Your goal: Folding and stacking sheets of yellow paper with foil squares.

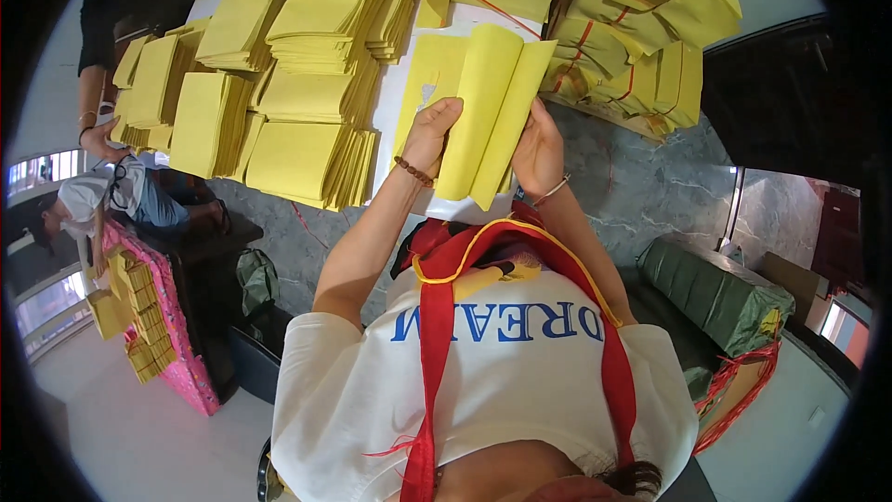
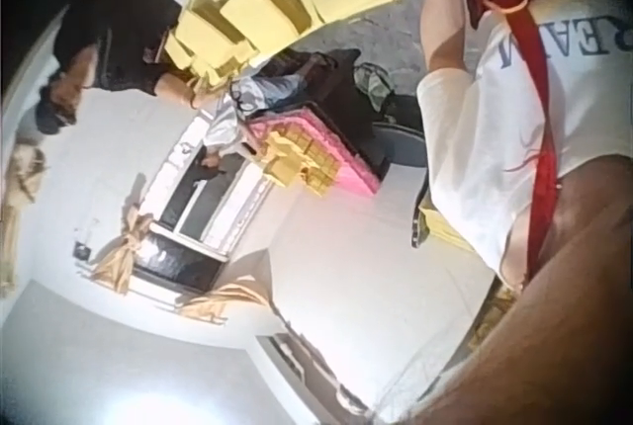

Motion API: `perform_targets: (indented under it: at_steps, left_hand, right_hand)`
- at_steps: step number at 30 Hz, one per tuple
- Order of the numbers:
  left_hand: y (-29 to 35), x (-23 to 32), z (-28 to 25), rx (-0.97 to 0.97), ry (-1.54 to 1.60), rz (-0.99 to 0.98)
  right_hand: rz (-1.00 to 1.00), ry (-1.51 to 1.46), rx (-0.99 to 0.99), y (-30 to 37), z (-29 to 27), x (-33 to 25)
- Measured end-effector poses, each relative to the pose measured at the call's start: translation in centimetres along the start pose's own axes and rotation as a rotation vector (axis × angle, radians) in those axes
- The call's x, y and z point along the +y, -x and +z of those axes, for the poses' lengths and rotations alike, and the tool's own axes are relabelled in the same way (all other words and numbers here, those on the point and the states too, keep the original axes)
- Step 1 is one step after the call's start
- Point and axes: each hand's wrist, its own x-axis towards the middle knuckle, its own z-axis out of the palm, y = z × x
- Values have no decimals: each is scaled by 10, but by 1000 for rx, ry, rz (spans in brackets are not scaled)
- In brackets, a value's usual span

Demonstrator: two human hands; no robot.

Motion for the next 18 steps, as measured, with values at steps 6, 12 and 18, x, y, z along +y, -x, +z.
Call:
perform_targets:
  at_steps: [6,12,18]
  left_hand:
    - [-2,0,-4,-14,35,-11]
    - [-1,4,-1,-8,45,-35]
    - [-3,3,-5,-31,71,-36]
  right_hand:
    - [74,-116,-97,0,-9,-4]
    - [54,-156,-112,2,-10,-2]
    - [59,-116,-66,6,-6,-3]
